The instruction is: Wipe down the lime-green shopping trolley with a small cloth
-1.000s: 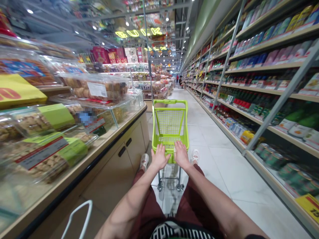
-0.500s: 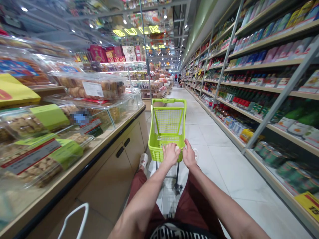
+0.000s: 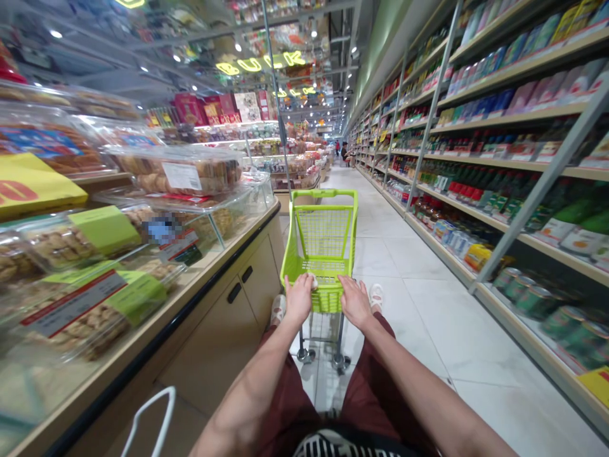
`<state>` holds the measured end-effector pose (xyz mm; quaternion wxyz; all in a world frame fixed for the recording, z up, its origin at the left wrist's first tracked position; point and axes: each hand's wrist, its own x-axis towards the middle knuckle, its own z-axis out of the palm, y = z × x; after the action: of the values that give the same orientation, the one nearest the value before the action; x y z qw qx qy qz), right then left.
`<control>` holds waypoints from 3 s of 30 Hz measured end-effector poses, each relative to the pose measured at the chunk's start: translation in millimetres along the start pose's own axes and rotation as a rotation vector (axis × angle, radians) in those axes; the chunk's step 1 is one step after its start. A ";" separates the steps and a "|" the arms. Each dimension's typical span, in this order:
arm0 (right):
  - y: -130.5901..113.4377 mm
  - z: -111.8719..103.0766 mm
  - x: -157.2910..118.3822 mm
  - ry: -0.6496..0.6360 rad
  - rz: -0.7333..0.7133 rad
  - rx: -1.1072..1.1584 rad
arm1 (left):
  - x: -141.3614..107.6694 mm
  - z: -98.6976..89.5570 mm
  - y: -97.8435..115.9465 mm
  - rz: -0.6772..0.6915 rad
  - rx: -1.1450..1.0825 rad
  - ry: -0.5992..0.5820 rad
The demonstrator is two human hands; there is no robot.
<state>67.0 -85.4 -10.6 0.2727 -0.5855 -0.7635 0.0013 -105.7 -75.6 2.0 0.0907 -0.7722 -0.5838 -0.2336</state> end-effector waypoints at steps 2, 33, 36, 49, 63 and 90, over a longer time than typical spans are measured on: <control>-6.5 3.3 1.9 0.007 0.019 0.007 | -1.0 1.9 11.3 0.030 -0.036 0.004; -16.6 4.3 -0.1 -0.004 0.053 0.014 | -0.7 -10.9 -23.5 -0.051 0.029 0.007; -18.2 6.5 1.1 0.006 0.050 0.010 | -0.6 -3.2 8.9 0.089 -0.033 -0.019; -16.2 8.4 -0.9 0.009 0.028 0.012 | -8.7 -3.5 -27.1 -0.009 0.048 -0.010; -10.5 13.4 -4.6 -0.073 -0.047 -0.044 | -4.8 -9.0 -30.6 -0.057 0.040 -0.045; 12.9 -10.6 -4.9 -0.061 0.249 -0.148 | -2.0 -15.9 -6.0 0.333 0.021 -0.016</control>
<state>83.8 -89.1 -7.8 0.2033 -0.6938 -0.6909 -0.0034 -115.9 -82.1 14.2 0.1318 -0.8591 -0.4509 -0.2031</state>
